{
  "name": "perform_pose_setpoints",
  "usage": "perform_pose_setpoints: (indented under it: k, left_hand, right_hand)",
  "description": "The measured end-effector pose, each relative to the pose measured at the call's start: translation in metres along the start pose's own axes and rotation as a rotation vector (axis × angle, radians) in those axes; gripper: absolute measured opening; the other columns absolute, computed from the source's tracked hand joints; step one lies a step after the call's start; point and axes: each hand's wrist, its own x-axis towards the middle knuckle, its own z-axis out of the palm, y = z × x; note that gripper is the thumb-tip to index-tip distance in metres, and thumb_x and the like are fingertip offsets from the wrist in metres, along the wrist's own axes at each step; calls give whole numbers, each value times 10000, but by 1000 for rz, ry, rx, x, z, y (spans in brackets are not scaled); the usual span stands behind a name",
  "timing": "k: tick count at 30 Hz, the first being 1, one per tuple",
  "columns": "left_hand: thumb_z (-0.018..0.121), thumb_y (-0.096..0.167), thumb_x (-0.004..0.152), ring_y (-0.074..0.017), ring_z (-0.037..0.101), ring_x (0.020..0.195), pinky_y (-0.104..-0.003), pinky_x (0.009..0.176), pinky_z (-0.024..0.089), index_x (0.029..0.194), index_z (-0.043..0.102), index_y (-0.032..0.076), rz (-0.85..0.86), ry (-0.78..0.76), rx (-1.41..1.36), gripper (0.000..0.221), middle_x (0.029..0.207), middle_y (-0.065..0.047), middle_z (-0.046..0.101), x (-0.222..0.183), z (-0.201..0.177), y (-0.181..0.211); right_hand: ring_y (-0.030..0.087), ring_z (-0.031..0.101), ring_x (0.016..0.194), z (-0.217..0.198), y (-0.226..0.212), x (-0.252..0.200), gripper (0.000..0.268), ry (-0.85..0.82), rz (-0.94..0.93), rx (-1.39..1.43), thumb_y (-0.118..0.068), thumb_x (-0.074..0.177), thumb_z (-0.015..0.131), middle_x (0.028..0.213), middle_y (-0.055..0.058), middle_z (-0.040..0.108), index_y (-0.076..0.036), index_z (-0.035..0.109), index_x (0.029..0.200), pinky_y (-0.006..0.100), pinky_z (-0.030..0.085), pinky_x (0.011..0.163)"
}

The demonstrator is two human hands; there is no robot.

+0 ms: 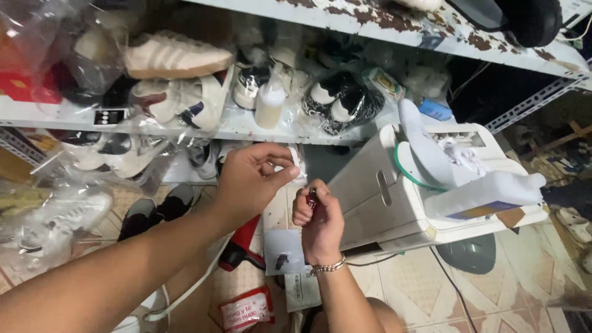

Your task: The person uses a hair dryer on a shoe, threads a lace through the eyelets, and wipes the shoe with a cotton ball and liquid. They then use a lighter on the lace ends and finish threading the shoe.

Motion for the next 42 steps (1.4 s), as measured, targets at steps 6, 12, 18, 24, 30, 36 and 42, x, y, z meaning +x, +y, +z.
perform_pose_setpoints:
  k: [6, 12, 18, 24, 30, 36, 42]
  left_hand:
    - [820, 47, 814, -19, 602, 695, -193, 624, 503, 1009, 757, 25, 124, -14, 86, 207, 879, -11, 750, -10, 5, -4]
    - [796, 60, 862, -39, 587, 692, -213, 624, 496, 1016, 769, 17, 32, -20, 14, 163, 924, -26, 770, -8, 6, -7]
    - [789, 50, 834, -26, 653, 731, -201, 646, 552, 1051, 730, -12, 25, -31, -94, 233, 918, -44, 772, -3, 8, -19]
    - [752, 58, 889, 14, 635, 714, -173, 628, 510, 1094, 740, -9, 25, -57, -167, 216, 916, -23, 775, -6, 7, -15]
    - [822, 52, 819, 14, 462, 581, -187, 497, 369, 1012, 765, -18, 72, 20, 52, 213, 888, -31, 789, -3, 8, -22]
    - [804, 71, 836, 31, 553, 642, -157, 556, 453, 1045, 741, -4, 46, -51, -113, 231, 921, -33, 786, -3, 8, -24]
    - [803, 23, 827, -2, 533, 627, -172, 539, 429, 1022, 747, -8, 2, -12, -32, 206, 904, -58, 784, -4, 11, -20]
  right_hand:
    - [73, 302, 556, -2, 4, -2, 203, -18, -17, 113, -321, 1044, 414, 682, -13, 381, -144, 473, 963, 238, 226, 483]
    - [78, 321, 564, 4, 5, -7, 170, -46, 7, 89, -312, 1049, 403, 692, -13, 390, -160, 447, 988, 235, 236, 486]
    - [75, 327, 570, 12, 3, -9, 204, -12, 19, 20, -305, 1009, 401, 689, -7, 397, -147, 485, 1107, 234, 253, 494]
    - [98, 331, 599, -23, 25, 0, 336, -137, 81, 188, -320, 1091, 390, 700, 0, 386, -67, 404, 871, 254, 275, 524]
    - [85, 323, 567, 22, -4, -8, 124, -21, 32, 81, -270, 994, 401, 680, -4, 397, -185, 441, 1076, 237, 259, 501]
    - [93, 349, 579, 5, 8, -5, 194, -15, 15, 53, -274, 1013, 415, 712, 18, 448, -143, 482, 1138, 239, 268, 500]
    - [98, 344, 599, 3, 7, -7, 213, -94, -23, 96, -298, 1037, 430, 714, 1, 424, -157, 490, 1185, 237, 270, 518]
